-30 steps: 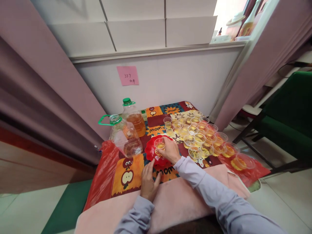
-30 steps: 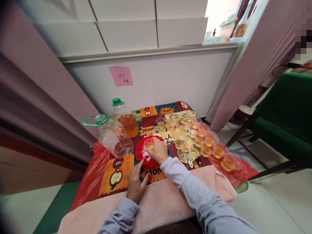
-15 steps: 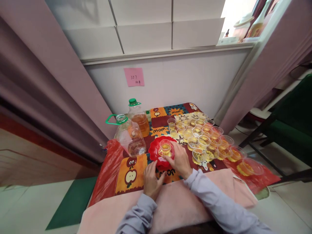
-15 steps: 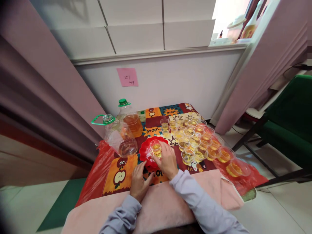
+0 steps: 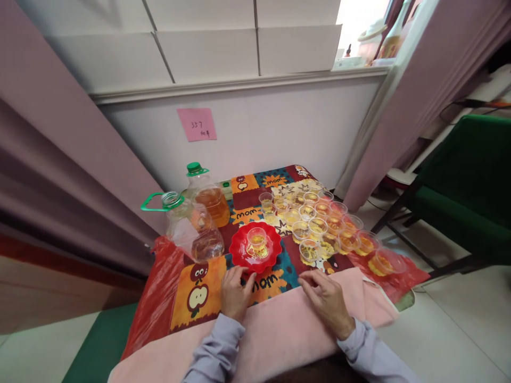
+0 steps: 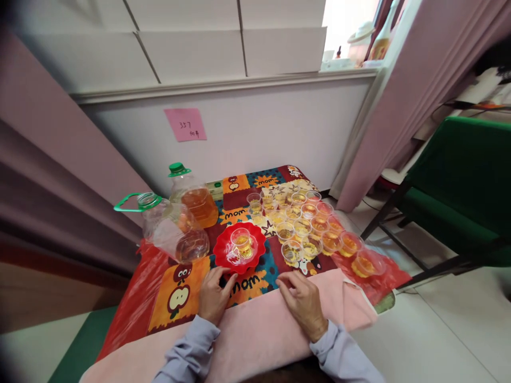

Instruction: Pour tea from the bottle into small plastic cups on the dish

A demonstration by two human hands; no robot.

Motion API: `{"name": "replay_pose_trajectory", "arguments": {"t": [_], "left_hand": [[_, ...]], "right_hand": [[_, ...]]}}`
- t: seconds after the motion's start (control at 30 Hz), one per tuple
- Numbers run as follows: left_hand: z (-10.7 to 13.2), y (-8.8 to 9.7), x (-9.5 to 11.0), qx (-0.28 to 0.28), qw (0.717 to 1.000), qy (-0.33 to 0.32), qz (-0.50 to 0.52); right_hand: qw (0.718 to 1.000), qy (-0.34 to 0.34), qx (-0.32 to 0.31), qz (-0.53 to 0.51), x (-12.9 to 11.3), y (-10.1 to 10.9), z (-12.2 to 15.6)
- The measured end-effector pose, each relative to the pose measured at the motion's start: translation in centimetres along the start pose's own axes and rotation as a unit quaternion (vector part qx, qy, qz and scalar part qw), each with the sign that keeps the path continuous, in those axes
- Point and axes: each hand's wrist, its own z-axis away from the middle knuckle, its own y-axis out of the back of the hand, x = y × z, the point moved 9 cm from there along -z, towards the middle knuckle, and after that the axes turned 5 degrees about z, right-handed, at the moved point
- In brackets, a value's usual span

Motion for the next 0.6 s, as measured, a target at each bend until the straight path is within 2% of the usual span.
{"name": "replay_pose_trajectory", "arguments": {"t": [0.1, 0.2, 0.33, 0.43, 0.5, 0.53, 0.6], "left_hand": [[-0.5, 0.0, 0.3, -0.004, 1.000, 0.003, 0.009], [-0.7, -0.3, 0.5, -0.005, 1.000, 0.011, 0.012], [-0.3, -0.2, 0.6, 0.000, 1.000, 0.023, 0.011], [-0.7, 2.5, 2.0, 0.060, 0.995, 0.067, 0.029], [-1.6, 5.9, 4.1, 0.142, 0.978, 0.109, 0.103], [-2.2, 7.3, 5.7, 0.165, 0.963, 0.126, 0.171], [-3.4, 9.3, 9.4, 0.176, 0.913, 0.141, 0.340]], "right_hand": [[0.998, -0.037, 0.047, -0.016, 1.8, 2.5, -0.1], [0.997, -0.045, 0.058, -0.029, 2.4, 3.4, 0.1], [0.996, -0.048, 0.016, -0.069, 1.4, 1.8, 0.9], [0.986, -0.059, -0.062, -0.141, -0.8, -1.1, 1.6], [0.955, -0.092, -0.146, -0.242, -3.1, -3.9, 1.9], [0.922, -0.125, -0.197, -0.310, -4.5, -5.5, 2.1], [0.812, -0.213, -0.300, -0.453, -7.8, -8.6, 2.8]]}}
